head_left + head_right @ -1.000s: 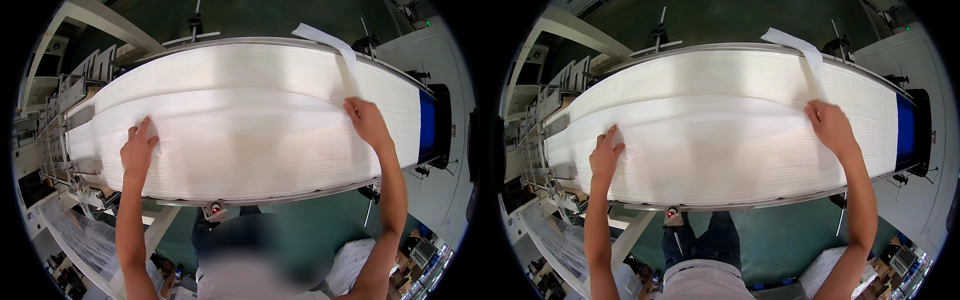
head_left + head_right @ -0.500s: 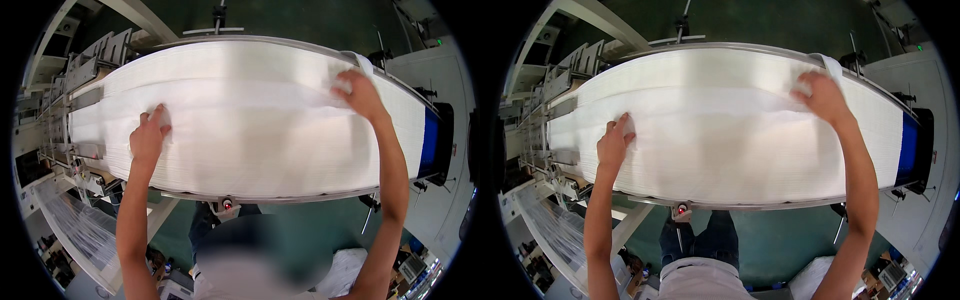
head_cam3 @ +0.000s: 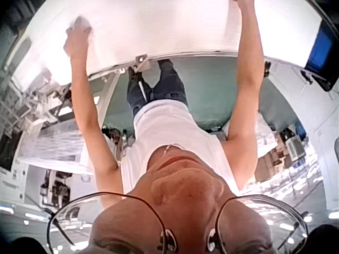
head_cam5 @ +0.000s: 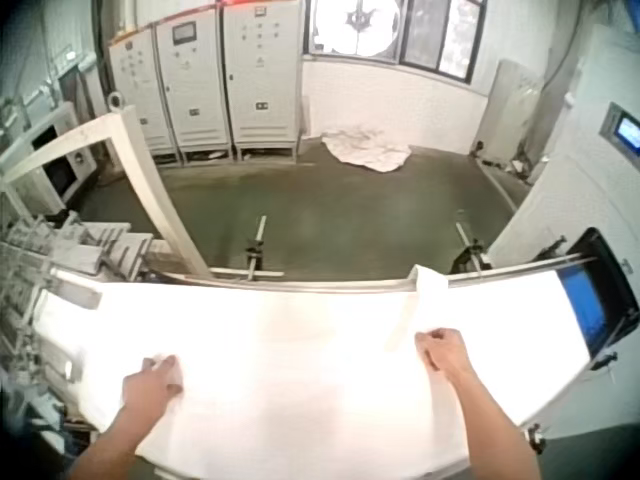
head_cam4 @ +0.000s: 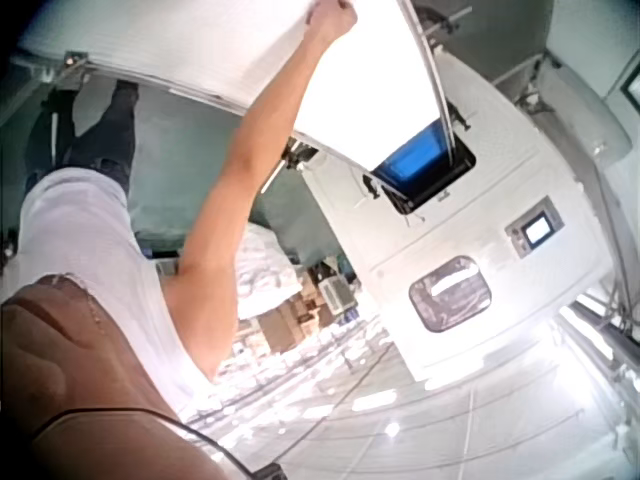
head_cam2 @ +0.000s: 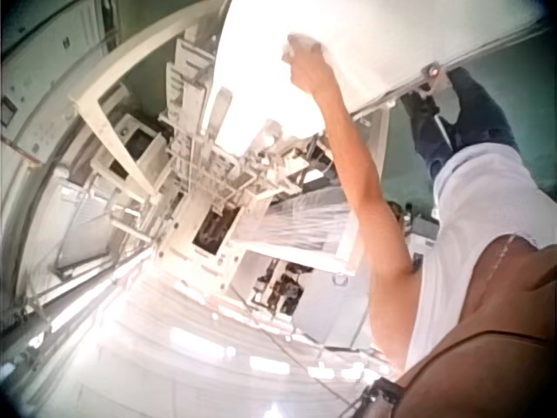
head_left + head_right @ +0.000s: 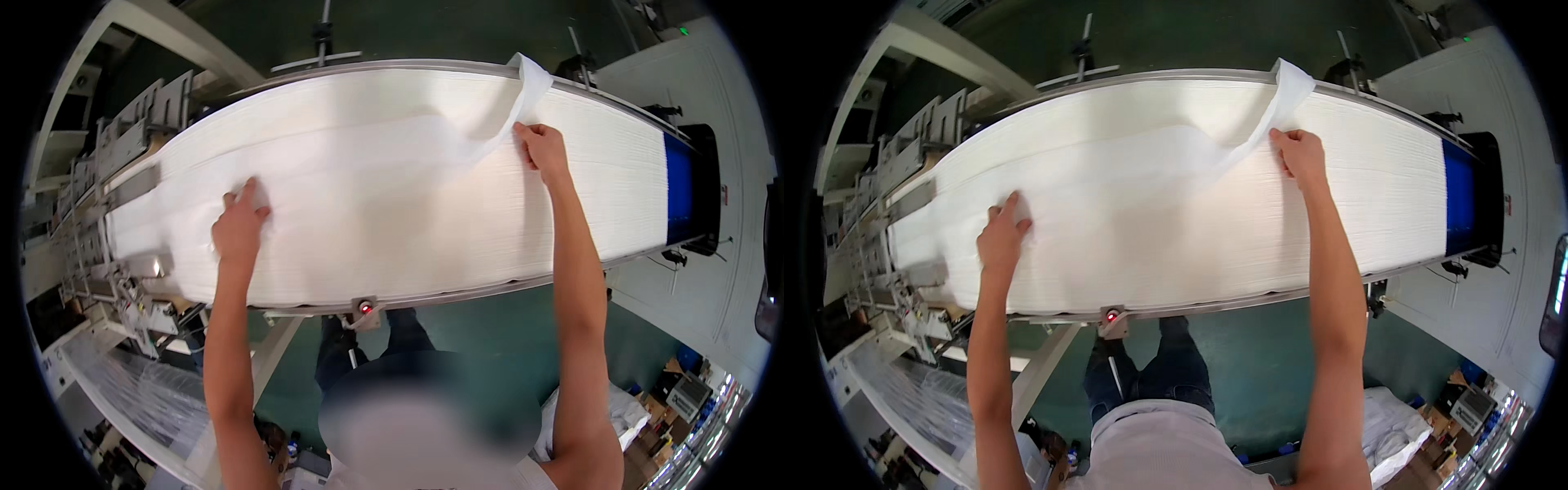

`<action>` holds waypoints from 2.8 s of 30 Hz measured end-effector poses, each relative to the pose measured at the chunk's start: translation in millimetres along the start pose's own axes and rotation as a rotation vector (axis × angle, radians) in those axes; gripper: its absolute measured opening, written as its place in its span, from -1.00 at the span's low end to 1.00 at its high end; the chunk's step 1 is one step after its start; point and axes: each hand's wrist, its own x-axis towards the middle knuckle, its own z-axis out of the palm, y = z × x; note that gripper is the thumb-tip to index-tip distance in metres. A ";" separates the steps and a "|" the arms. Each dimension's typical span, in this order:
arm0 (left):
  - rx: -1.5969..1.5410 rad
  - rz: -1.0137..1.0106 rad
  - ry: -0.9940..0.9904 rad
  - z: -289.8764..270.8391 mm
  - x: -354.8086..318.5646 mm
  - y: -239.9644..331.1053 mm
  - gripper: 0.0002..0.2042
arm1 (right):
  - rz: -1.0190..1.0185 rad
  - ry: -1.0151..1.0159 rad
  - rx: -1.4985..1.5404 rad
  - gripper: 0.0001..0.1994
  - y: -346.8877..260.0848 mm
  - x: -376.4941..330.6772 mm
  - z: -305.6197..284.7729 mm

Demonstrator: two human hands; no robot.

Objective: The person operates a large industrial textile machine, interacting with a touchscreen control panel and physical buttons. They retrieve a large white fabric sheet from a conveyor belt, carry it to the machine, and manually feed it into the processing unit, smoothing it out as it enters.

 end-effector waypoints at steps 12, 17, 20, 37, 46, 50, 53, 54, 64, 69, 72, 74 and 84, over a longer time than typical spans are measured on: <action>-0.039 -0.023 -0.014 4.0 3.7 -1.9 -0.39 | 0.310 -0.293 0.598 -0.50 -22.7 -41.6 44.6; -0.093 -0.040 -0.035 9.1 4.9 -2.1 -0.39 | 0.306 -0.479 0.860 -0.72 -6.6 -9.0 49.4; -0.103 -0.030 -0.023 12.7 12.5 5.6 -0.38 | 0.372 -0.651 0.952 -0.79 34.0 47.0 33.4; -0.108 -0.045 0.013 24.9 7.8 -0.8 -0.42 | 0.080 -0.388 1.323 -0.63 -17.5 23.6 26.9; -0.126 -0.047 -0.024 13.3 5.6 -1.4 -0.54 | 0.229 -0.330 1.312 -0.74 -18.5 -4.9 98.0; -0.117 -0.049 -0.027 7.1 2.2 -0.6 -0.40 | 0.316 -0.225 1.241 -0.70 -41.9 -51.7 112.7; -0.117 -0.042 -0.029 4.5 6.0 2.1 -0.39 | 0.515 -0.218 1.307 -0.64 -34.4 -42.7 109.7; -0.118 -0.042 -0.032 3.2 5.5 3.2 -0.39 | 0.493 -0.276 1.289 -0.63 -30.0 -43.4 108.9; -0.099 -0.050 -0.056 0.0 1.6 2.3 -0.40 | 0.072 -0.622 1.555 -0.63 -83.7 -16.9 123.8; -0.100 -0.048 -0.048 -0.5 3.9 4.9 -0.40 | 0.136 -0.499 1.369 -0.73 -101.3 6.0 98.9; -0.099 -0.063 -0.074 4.1 6.0 4.8 -0.39 | 0.279 -0.426 1.181 -0.76 -90.5 -33.3 100.4; -0.088 -0.060 -0.078 -2.2 7.7 8.4 -0.39 | 0.385 -0.415 1.155 -0.75 -47.5 -54.3 98.9; -0.052 -0.050 -0.074 -10.2 4.7 10.3 -0.38 | 0.076 -0.560 1.582 -0.58 2.9 -70.8 73.2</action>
